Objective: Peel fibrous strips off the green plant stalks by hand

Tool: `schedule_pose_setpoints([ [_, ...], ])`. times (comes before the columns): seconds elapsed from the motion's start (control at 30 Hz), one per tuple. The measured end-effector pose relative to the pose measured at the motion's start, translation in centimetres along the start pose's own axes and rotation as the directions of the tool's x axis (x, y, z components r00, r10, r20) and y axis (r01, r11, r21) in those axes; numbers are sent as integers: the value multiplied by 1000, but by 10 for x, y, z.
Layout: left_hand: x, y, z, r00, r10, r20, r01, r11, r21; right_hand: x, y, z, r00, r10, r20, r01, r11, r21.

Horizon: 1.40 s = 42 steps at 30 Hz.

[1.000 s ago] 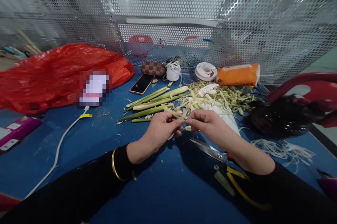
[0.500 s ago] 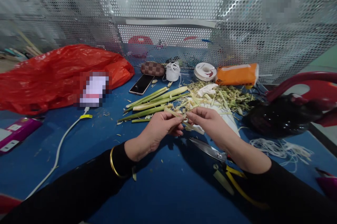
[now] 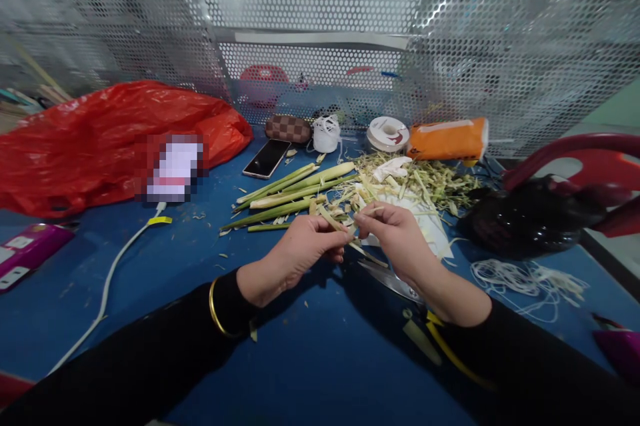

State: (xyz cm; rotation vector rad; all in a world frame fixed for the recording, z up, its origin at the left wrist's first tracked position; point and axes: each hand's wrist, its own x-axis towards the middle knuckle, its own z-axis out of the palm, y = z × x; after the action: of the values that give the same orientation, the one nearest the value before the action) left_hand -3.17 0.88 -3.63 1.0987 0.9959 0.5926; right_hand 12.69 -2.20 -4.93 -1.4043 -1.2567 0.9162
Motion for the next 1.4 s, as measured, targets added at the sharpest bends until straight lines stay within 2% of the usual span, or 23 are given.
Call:
schedule_pose_setpoints([
  [0.1, -2, -2, 1, 1000, -7, 8, 6, 999, 45, 3, -1, -7, 1000, -23, 3, 23, 992, -128],
  [0.2, -5, -3, 4, 998, 3, 61, -9, 995, 95, 4, -8, -14, 973, -226, -42, 197, 913, -356],
  [0.27, -7, -3, 6, 994, 27, 108, -41, 991, 129, 1, -14, -14, 953, -299, 55, 290, 842, -455],
  [0.3, -7, -3, 7, 992, 39, 122, -57, 988, 147, -1, -16, -13, 955, -276, 112, 296, 832, -469],
  [0.37, -8, -3, 8, 991, 57, 124, -78, 982, 172, -5, -19, -8, 973, -168, 161, 224, 867, -445],
  [0.43, -8, -4, 9, 992, 56, 116, -76, 982, 173, -8, -20, -3, 989, -69, 134, 114, 924, -364],
  [0.5, -8, -5, 9, 992, 49, 116, -67, 986, 156, -10, -20, 0, 995, -35, 95, 60, 960, -275],
  [0.57, -8, -5, 8, 991, 43, 128, -62, 987, 145, -10, -19, 1, 995, -74, 65, 88, 966, -244],
  [0.77, -8, -1, 6, 989, 28, 148, -52, 986, 159, -12, -13, 0, 974, -227, 1, 214, 918, -335],
  [0.97, -6, -4, 4, 992, -27, 122, 18, 997, 71, -7, -14, -2, 977, -209, 38, 210, 926, -312],
  [1.07, -3, -2, 1, 999, -30, 26, 32, 997, -76, -6, -22, -10, 943, -327, -64, 287, 894, -343],
  [1.17, -2, 3, -2, 996, -20, -90, 3, 981, -194, -10, -33, -16, 841, -484, -240, 349, 826, -443],
  [1.2, -2, 5, -2, 994, -7, -112, -17, 976, -217, -13, -36, -17, 813, -523, -256, 367, 801, -472],
  [1.23, -2, 6, -3, 992, 11, -124, -41, 971, -237, -16, -38, -16, 807, -541, -234, 382, 783, -491],
  [1.3, -2, 6, -3, 990, 58, -126, -90, 960, -264, -20, -38, -11, 884, -459, -90, 365, 796, -482],
  [1.37, -2, 5, -2, 987, 106, -119, -136, 949, -283, -22, -35, -3, 966, -251, 63, 253, 864, -436],
  [1.4, -2, 4, -2, 985, 126, -116, -156, 944, -290, -22, -32, 2, 983, -152, 105, 182, 897, -404],
])
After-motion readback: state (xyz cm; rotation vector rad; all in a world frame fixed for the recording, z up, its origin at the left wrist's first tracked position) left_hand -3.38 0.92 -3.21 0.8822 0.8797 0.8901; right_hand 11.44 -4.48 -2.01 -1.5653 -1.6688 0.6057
